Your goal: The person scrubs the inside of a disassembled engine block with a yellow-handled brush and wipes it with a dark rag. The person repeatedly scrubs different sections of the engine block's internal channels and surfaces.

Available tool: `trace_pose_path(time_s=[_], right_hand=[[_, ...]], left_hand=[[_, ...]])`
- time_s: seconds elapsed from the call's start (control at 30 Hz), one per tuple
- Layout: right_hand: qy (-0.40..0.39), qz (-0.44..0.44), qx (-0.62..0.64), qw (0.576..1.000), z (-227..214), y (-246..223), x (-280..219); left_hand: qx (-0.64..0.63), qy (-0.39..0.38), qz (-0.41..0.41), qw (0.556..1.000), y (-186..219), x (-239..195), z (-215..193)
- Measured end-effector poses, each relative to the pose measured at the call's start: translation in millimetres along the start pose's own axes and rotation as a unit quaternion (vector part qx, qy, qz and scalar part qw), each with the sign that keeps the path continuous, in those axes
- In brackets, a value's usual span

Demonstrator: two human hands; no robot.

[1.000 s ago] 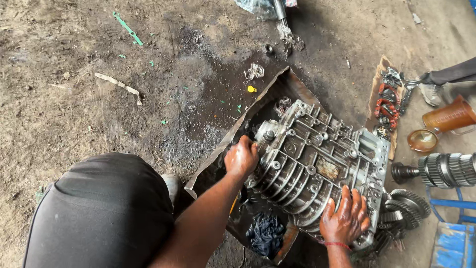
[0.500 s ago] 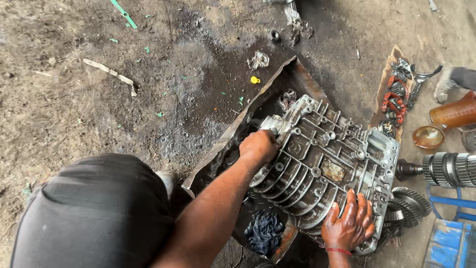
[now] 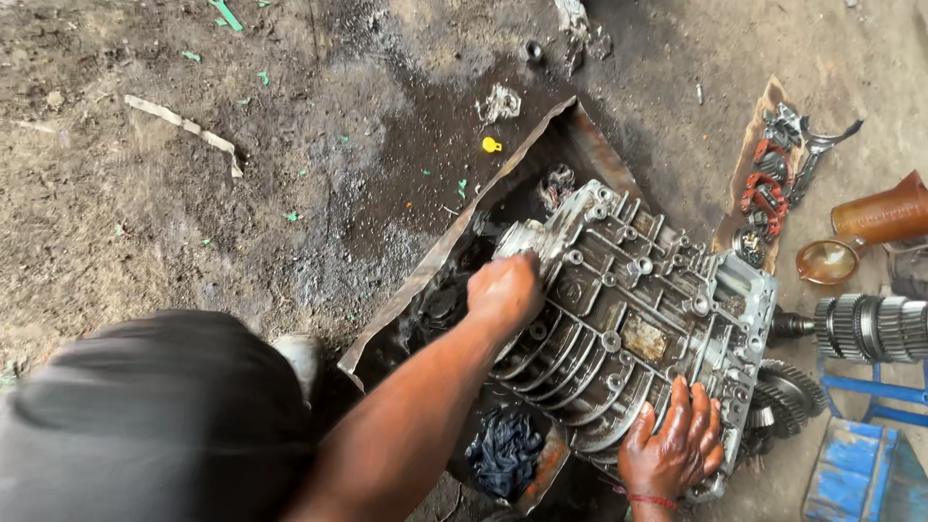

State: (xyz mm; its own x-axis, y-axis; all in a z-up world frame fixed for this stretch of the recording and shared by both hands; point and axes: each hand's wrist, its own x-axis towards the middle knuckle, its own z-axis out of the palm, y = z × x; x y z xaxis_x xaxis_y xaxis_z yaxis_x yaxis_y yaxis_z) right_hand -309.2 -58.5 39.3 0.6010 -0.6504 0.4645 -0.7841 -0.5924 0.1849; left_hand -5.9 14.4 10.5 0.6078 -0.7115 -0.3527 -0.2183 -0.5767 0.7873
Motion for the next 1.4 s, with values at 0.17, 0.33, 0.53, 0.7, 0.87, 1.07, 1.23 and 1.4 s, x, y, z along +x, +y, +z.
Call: trace_pose_path(time_s=[0.17, 0.33, 0.53, 0.7, 0.87, 1.07, 1.23, 1.4], right_hand=[[0.006, 0.002, -0.005, 1.000, 3, 3, -3], [0.001, 0.007, 0.003, 1.000, 0, 0, 1], [0.004, 0.008, 0.004, 1.000, 2, 2, -6], [0.010, 0.008, 0.000, 1.000, 2, 3, -2], [0.009, 0.008, -0.002, 1.000, 1, 0, -2], [0.013, 0.014, 0.013, 1.000, 8, 2, 1], [0.005, 0.010, -0.006, 1.000, 0, 1, -2], [0.013, 0.012, 0.003, 1.000, 2, 3, -3]], left_hand=[[0.014, 0.027, 0.029, 0.999, -5, 13, 12], [-0.045, 0.057, 0.029, 0.997, 9, 34, 9], [-0.010, 0.019, 0.011, 1.000, -14, 11, 22], [-0.031, 0.151, 0.086, 0.984, 6, 45, 32], [-0.032, 0.119, 0.075, 0.990, 4, 47, 32], [-0.015, 0.101, 0.086, 0.991, -16, 45, 39], [-0.105, 0.166, 0.080, 0.977, 4, 59, 44], [-0.006, 0.052, 0.014, 0.999, -12, 30, 32]])
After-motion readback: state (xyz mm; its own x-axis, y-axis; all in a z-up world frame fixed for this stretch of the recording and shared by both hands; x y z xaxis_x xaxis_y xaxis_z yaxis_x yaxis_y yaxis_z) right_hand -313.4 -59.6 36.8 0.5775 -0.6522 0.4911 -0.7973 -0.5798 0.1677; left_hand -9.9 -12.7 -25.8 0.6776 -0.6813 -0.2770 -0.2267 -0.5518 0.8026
